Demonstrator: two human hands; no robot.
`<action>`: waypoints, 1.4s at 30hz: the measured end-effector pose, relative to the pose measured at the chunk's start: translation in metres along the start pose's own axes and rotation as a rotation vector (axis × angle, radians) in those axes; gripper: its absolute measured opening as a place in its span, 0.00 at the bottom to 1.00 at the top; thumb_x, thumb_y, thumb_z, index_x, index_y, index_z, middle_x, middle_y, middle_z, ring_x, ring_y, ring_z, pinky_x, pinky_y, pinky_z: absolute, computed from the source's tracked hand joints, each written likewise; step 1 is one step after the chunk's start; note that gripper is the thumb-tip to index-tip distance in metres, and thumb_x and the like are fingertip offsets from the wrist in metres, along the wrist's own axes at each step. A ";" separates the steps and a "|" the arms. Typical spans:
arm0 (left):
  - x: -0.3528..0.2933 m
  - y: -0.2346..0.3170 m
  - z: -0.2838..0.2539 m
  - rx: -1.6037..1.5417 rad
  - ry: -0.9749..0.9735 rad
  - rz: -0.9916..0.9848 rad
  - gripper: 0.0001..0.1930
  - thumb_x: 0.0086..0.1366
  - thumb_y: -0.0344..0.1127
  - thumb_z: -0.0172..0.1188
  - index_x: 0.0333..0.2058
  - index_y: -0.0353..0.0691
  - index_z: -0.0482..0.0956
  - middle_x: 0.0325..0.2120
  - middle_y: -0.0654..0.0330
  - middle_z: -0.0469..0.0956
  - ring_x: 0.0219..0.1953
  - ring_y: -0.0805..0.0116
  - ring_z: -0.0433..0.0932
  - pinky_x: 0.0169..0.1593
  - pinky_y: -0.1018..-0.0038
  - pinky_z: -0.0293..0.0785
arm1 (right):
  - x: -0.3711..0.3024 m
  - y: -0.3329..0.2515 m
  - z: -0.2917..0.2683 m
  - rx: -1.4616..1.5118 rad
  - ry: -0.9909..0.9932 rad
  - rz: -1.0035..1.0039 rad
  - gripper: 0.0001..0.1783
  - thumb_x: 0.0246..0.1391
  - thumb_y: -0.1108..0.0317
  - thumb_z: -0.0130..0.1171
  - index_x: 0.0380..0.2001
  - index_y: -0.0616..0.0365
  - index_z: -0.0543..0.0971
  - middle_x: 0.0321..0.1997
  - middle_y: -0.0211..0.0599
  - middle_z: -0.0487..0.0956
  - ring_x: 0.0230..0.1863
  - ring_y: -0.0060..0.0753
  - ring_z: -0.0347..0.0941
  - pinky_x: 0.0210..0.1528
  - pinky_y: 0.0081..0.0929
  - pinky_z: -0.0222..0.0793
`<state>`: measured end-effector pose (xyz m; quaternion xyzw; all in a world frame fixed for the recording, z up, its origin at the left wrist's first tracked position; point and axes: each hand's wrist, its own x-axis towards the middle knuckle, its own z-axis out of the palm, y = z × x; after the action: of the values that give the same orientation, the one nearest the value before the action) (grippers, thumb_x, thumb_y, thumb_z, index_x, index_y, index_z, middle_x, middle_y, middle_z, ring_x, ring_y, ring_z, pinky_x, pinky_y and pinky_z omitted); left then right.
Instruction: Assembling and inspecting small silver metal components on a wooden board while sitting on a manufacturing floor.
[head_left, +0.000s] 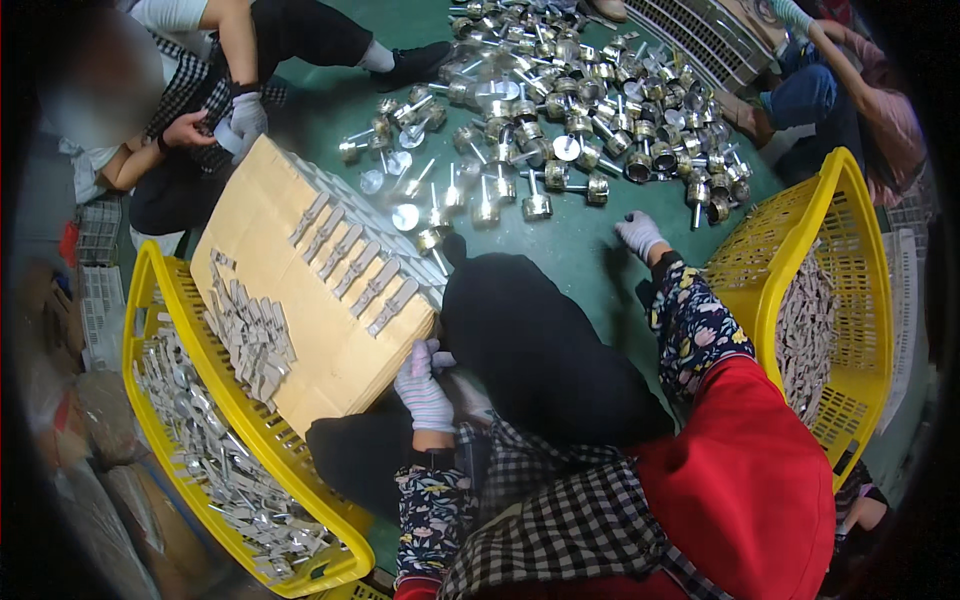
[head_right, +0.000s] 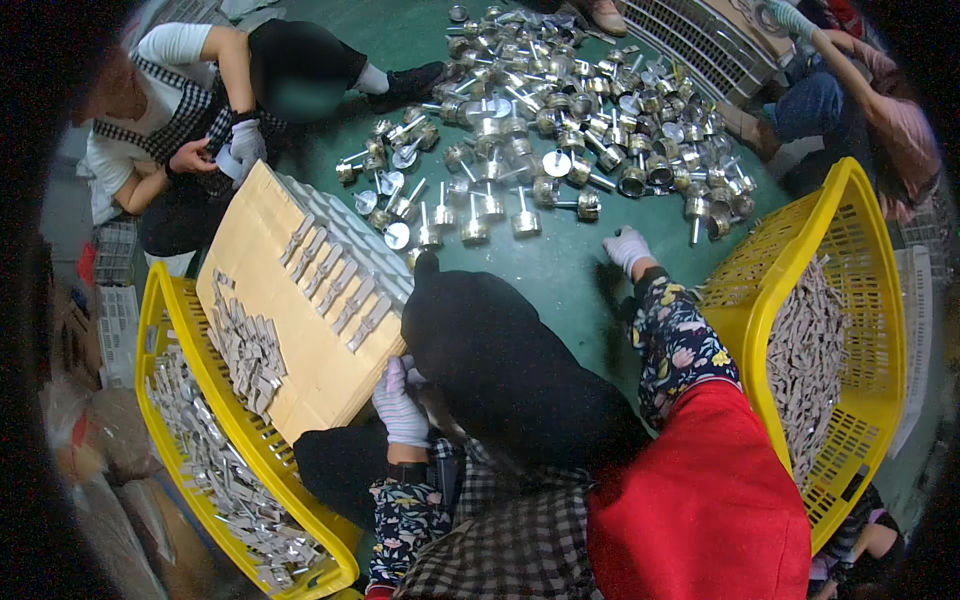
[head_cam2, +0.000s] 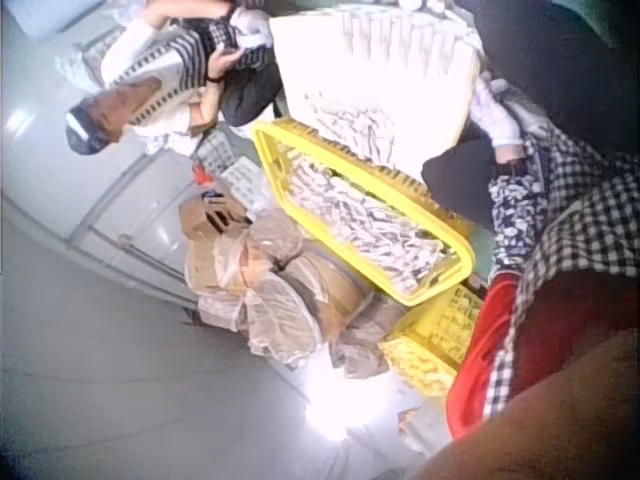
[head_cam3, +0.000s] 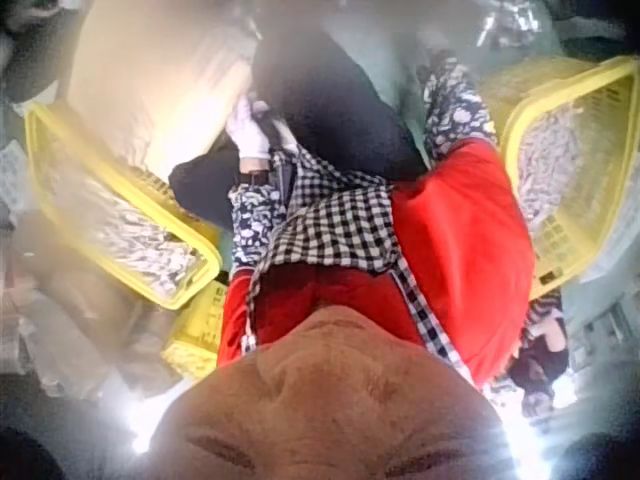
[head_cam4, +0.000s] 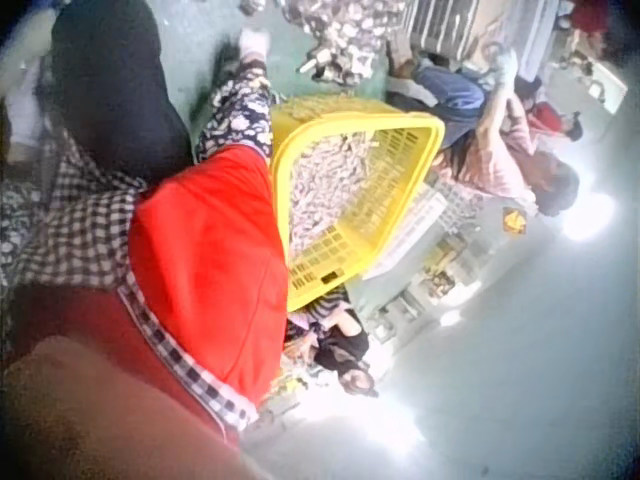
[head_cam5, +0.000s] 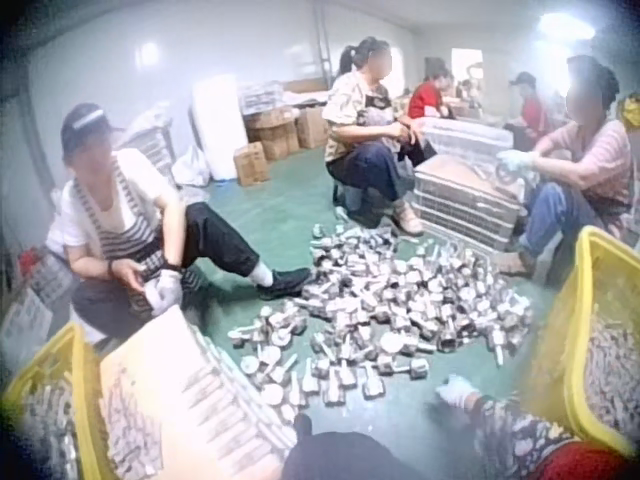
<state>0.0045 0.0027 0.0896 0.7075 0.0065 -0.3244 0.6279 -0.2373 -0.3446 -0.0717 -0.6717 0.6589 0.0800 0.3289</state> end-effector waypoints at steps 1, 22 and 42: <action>0.000 0.002 -0.001 0.048 0.026 -0.011 0.20 0.60 0.47 0.52 0.32 0.31 0.74 0.21 0.59 0.75 0.24 0.74 0.71 0.33 0.79 0.66 | -0.021 -0.019 -0.004 -0.107 -0.005 -0.036 0.30 0.44 0.52 0.55 0.51 0.52 0.68 0.51 0.48 0.70 0.54 0.46 0.65 0.54 0.33 0.61; -0.006 0.007 0.010 -0.030 0.000 -0.022 0.12 0.61 0.36 0.50 0.35 0.32 0.73 0.27 0.57 0.75 0.26 0.69 0.74 0.34 0.75 0.69 | -0.043 -0.093 0.055 1.379 -0.619 0.065 0.14 0.44 0.69 0.57 0.38 0.56 0.74 0.36 0.33 0.76 0.39 0.29 0.71 0.43 0.29 0.68; 0.004 -0.008 0.013 -0.126 -0.023 0.106 0.15 0.57 0.42 0.55 0.25 0.33 0.77 0.14 0.58 0.76 0.19 0.72 0.74 0.26 0.75 0.70 | -0.283 -0.307 -0.046 0.097 -0.447 -1.323 0.37 0.36 0.77 0.62 0.53 0.66 0.61 0.53 0.44 0.66 0.54 0.32 0.61 0.57 0.27 0.57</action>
<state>-0.0015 -0.0091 0.0806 0.6622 -0.0178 -0.2980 0.6873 0.0019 -0.1606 0.2202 -0.8838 0.0310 -0.0302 0.4659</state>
